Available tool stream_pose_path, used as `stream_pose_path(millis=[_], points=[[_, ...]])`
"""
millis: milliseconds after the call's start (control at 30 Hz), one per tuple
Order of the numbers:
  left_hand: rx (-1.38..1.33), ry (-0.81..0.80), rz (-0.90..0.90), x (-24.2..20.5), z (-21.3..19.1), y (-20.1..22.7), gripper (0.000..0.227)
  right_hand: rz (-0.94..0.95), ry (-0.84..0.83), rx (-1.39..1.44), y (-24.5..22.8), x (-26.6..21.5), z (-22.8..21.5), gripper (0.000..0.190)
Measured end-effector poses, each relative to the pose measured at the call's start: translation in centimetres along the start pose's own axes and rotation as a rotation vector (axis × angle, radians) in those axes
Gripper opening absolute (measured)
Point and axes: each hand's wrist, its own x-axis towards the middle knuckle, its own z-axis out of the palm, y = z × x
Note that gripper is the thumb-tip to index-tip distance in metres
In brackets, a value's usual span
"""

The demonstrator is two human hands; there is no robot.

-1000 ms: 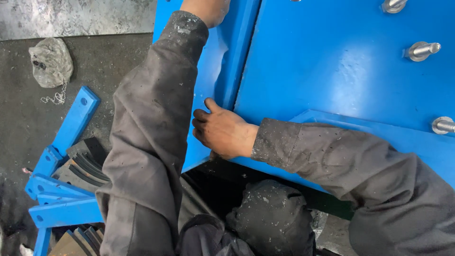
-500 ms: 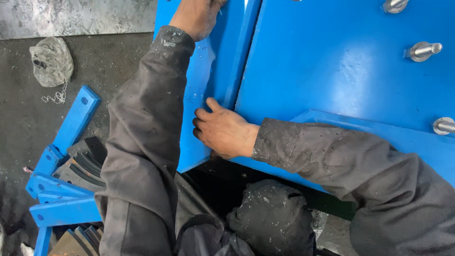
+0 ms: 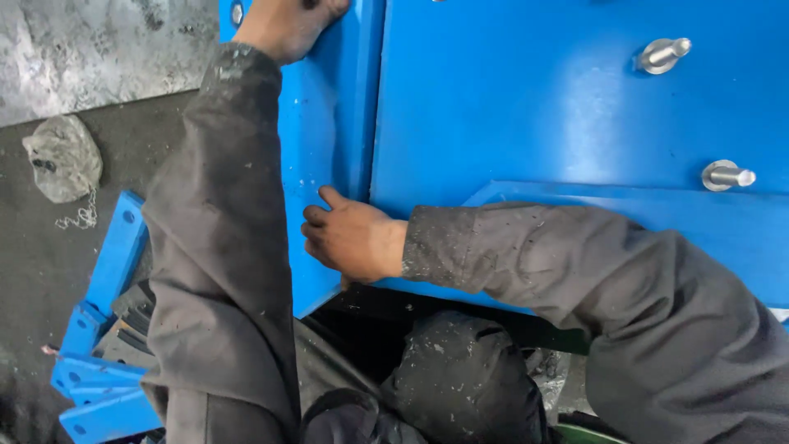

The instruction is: The person aligns and fastens blue metal panels using bolts and nuts. They insert bolts into pre-drilled holes, tighten them by hand, and adjust panel alignment to secure the assembly.

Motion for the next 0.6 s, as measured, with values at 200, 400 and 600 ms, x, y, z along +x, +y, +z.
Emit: stream_pose_path(millis=[200,400,600], points=[[-0.455,0.015,-0.264,-1.4,-2.2,3.8,0.027,-0.007,-0.017,-0.009,-0.3,0.2,-0.1,0.042],[-0.732,0.126,-0.277,0.3,-1.2,13.6,0.019,0.024,-0.144,-0.003,-0.3,0.4,-0.2,0.051],[-0.446,0.205,0.171,4.8,2.9,24.2,0.019,0.172,0.285,0.053,-1.1,-0.5,9.4,0.047]])
